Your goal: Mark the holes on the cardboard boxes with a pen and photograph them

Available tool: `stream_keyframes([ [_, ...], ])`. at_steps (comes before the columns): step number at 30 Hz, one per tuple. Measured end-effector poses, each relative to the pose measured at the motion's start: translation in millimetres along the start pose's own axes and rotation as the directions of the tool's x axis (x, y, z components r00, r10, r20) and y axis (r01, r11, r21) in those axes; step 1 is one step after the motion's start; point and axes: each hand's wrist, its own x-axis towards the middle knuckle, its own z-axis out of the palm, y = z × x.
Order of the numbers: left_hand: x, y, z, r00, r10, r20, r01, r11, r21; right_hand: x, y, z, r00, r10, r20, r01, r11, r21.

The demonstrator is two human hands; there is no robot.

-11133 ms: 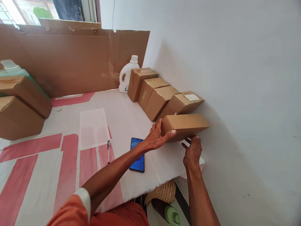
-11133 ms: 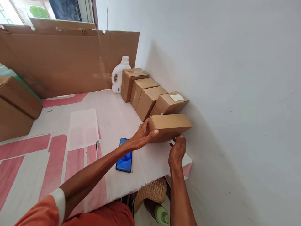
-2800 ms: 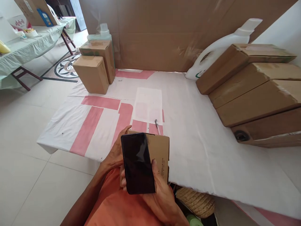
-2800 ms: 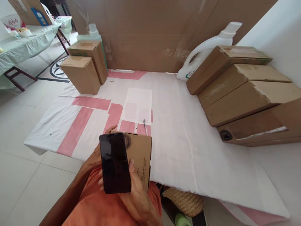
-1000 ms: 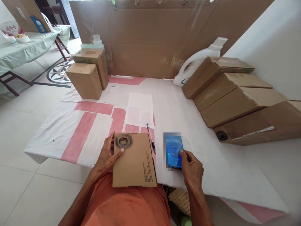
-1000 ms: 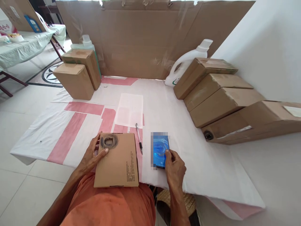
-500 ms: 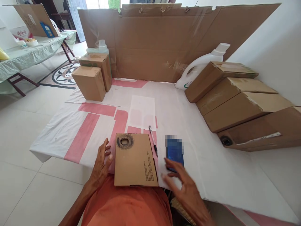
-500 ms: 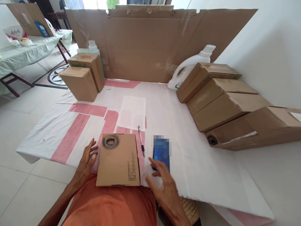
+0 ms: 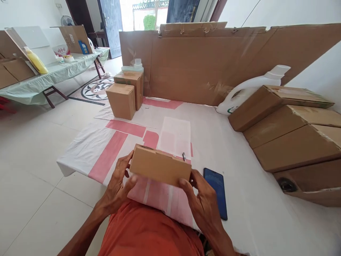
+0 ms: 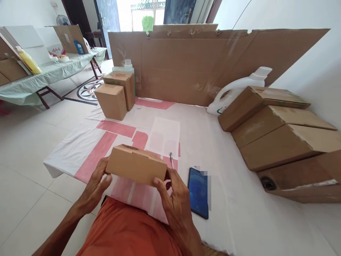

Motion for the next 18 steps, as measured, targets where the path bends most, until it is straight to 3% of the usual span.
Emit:
stream_keyframes([
  [3, 32.5, -20.8, 7.6, 0.989, -0.086, -0.118, 0.092, 0.995, 0.047, 37.6, 1.4, 24.1, 0.998, -0.026, 0.060, 0.022, 0.997, 0.071],
  [6, 57.5, -43.7, 21.0, 0.979, -0.106, -0.172, 0.109, 0.994, 0.006, 61.2, 18.6, 47.0, 0.991, 0.033, 0.126, -0.058, 0.979, 0.197],
  [9, 67.1, -55.6, 33.7, 0.975, -0.121, -0.185, 0.113, 0.992, -0.051, 70.6, 33.5, 59.2, 0.981, 0.074, 0.181, -0.123, 0.952, 0.280],
  [12, 71.0, -59.0, 35.8, 0.962, -0.172, -0.210, 0.155, 0.984, -0.092, 74.4, 34.3, 67.1, 0.986, 0.034, 0.162, -0.078, 0.958, 0.278],
  [15, 90.0, -62.8, 14.1, 0.931, -0.172, -0.321, 0.139, 0.983, -0.123, 90.2, 20.4, 85.8, 0.974, -0.069, 0.215, 0.011, 0.966, 0.257],
  [18, 133.0, -74.0, -29.5, 0.896, -0.101, -0.432, 0.063, 0.993, -0.102, 128.4, 1.4, 122.2, 0.924, -0.159, 0.347, 0.067, 0.963, 0.263],
])
